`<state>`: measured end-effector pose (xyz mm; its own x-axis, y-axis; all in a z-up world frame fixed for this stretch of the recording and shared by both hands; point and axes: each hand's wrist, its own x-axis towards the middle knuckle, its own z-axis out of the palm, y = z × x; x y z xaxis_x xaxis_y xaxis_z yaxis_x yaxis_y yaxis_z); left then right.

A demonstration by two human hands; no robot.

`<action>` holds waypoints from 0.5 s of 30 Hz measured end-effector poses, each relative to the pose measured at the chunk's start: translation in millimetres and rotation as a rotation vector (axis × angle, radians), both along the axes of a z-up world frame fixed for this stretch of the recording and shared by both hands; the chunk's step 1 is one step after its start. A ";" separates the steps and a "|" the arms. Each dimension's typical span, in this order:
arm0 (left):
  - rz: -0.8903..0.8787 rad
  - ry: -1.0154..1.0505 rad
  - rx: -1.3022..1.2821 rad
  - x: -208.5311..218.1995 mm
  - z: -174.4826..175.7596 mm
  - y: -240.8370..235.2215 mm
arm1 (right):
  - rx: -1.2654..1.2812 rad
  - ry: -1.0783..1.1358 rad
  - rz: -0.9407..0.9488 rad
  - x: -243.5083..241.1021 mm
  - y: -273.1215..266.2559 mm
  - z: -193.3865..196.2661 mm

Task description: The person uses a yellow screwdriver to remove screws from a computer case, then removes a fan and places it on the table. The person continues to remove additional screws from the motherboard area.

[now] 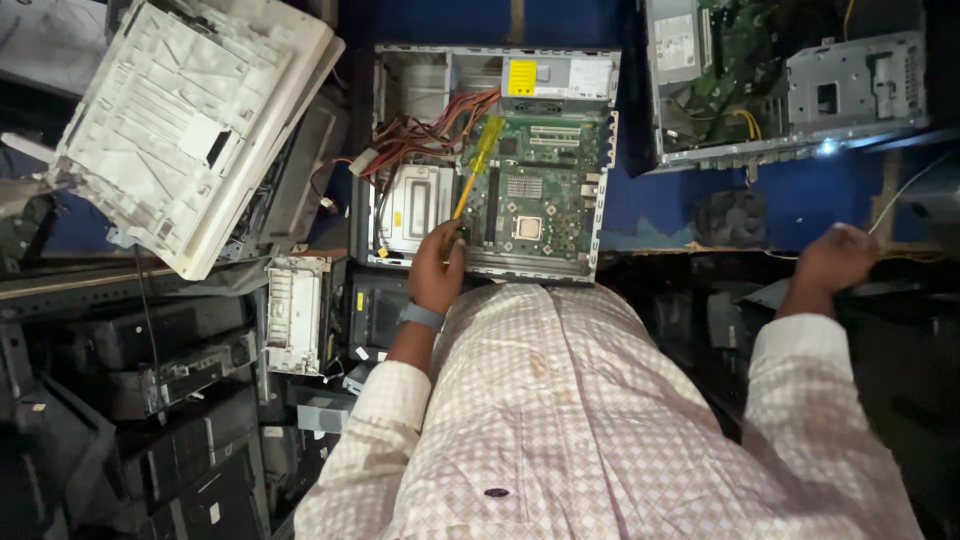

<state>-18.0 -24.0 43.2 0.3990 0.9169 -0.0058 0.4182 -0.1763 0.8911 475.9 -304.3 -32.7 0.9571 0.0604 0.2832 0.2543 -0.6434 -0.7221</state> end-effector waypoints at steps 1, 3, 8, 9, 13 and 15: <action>-0.005 0.005 -0.026 0.6 5.2 -0.1 | 0.189 0.032 0.002 -3.2 4.1 3.4; -0.006 0.012 -0.078 0.6 17.6 -3.7 | 0.567 0.096 0.016 -20.4 15.7 11.6; -0.159 0.233 0.022 12.3 61.9 -14.5 | 0.421 0.163 0.724 -156.3 68.3 77.7; -0.201 0.287 0.003 16.1 70.6 -15.8 | 0.586 0.352 0.804 -189.9 82.7 95.3; -0.521 0.140 0.090 25.7 97.9 -7.1 | 0.045 0.049 1.273 -250.9 119.0 179.5; -0.630 0.059 0.140 27.5 106.4 -3.8 | -0.021 -0.036 1.383 -261.1 137.8 205.2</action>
<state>9.5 -27.8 149.6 0.8633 0.5013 0.0587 0.2441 -0.5166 0.8207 214.8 -166.6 172.4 0.1081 0.9499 0.2932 0.7065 0.1341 -0.6949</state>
